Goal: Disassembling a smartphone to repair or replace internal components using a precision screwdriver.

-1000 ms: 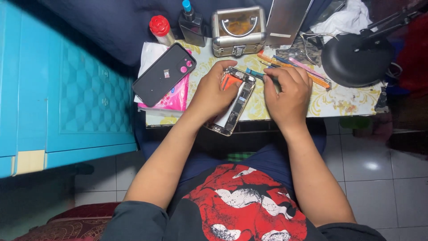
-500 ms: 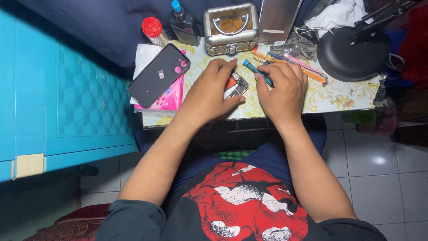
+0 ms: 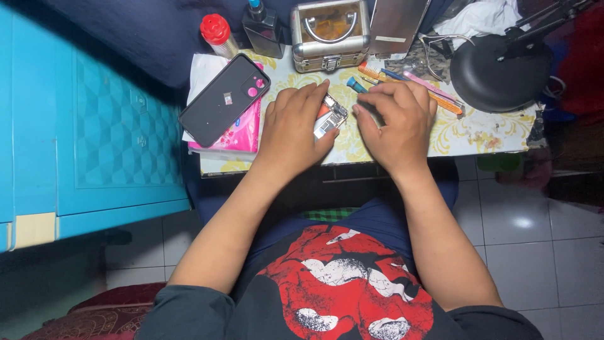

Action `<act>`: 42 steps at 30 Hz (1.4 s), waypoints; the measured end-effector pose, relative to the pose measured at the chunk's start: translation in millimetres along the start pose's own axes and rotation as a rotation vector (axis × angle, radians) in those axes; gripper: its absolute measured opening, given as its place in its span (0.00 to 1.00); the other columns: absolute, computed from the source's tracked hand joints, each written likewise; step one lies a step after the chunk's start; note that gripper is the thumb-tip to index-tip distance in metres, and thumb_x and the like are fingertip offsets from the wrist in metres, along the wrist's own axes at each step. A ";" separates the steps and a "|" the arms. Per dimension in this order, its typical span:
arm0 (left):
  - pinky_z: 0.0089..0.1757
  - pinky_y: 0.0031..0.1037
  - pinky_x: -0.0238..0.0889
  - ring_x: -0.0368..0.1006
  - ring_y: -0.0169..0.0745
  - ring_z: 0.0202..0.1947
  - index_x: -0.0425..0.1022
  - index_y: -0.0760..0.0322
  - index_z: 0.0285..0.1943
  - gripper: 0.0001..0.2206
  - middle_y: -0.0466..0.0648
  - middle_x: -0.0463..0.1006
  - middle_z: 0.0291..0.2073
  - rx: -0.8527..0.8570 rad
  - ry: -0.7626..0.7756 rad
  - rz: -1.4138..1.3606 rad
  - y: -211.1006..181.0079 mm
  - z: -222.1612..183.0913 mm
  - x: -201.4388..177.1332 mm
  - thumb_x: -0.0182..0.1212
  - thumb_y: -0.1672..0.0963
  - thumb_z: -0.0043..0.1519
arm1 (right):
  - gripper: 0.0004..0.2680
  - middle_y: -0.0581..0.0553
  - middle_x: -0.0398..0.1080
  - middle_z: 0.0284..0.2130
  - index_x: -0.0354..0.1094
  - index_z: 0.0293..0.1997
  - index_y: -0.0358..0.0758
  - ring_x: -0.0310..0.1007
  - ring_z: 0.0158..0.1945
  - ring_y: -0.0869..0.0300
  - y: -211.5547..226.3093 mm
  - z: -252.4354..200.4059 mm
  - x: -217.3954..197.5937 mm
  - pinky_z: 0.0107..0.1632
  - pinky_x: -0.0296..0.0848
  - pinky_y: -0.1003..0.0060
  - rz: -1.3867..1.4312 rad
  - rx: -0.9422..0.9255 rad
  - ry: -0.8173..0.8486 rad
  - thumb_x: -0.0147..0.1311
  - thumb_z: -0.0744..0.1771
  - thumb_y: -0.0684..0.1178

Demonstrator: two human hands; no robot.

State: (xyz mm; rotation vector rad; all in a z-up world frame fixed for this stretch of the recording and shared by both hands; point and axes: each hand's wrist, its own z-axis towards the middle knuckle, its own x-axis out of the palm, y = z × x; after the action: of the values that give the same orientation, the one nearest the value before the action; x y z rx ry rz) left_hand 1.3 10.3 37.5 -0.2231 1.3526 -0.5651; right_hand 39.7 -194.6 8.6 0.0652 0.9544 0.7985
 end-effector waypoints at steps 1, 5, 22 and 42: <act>0.53 0.44 0.60 0.67 0.58 0.60 0.68 0.69 0.69 0.32 0.63 0.75 0.57 -0.002 0.000 -0.003 -0.5 -2.0 0.1 0.72 0.53 0.56 | 0.03 0.51 0.74 0.40 0.80 0.42 0.48 0.70 0.52 0.51 3.1 1.3 0.0 0.53 0.62 0.56 -0.001 -0.001 0.003 0.68 0.67 0.48; 0.54 0.47 0.61 0.67 0.63 0.60 0.69 0.72 0.68 0.28 0.67 0.73 0.59 0.036 -0.058 0.009 1.6 -11.1 9.0 0.70 0.54 0.60 | 0.03 0.51 0.74 0.40 0.81 0.41 0.48 0.69 0.54 0.53 7.3 4.1 2.3 0.54 0.59 0.56 -0.033 -0.074 0.037 0.66 0.68 0.50; 0.57 0.51 0.58 0.65 0.64 0.63 0.75 0.59 0.60 0.16 0.58 0.68 0.62 0.229 -0.088 0.065 20.8 -15.3 24.9 0.61 0.55 0.64 | 0.11 0.33 0.71 0.45 0.73 0.62 0.27 0.74 0.44 0.39 2.8 12.7 -32.9 0.45 0.71 0.51 0.094 0.065 0.097 0.53 0.71 0.36; 0.60 0.60 0.58 0.65 0.62 0.66 0.76 0.46 0.62 0.21 0.51 0.71 0.65 0.300 -0.146 0.241 10.4 -34.6 19.1 0.65 0.57 0.59 | 0.19 0.24 0.69 0.43 0.46 0.67 0.36 0.79 0.46 0.42 -18.9 -2.8 24.4 0.49 0.80 0.57 0.670 -0.106 -0.138 0.55 0.71 0.36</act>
State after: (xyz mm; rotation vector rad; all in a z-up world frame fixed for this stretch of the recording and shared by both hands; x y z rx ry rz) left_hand -27.2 15.3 8.7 0.1394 1.1178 -0.5294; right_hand 56.4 -193.5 -17.6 0.3568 0.7570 1.4395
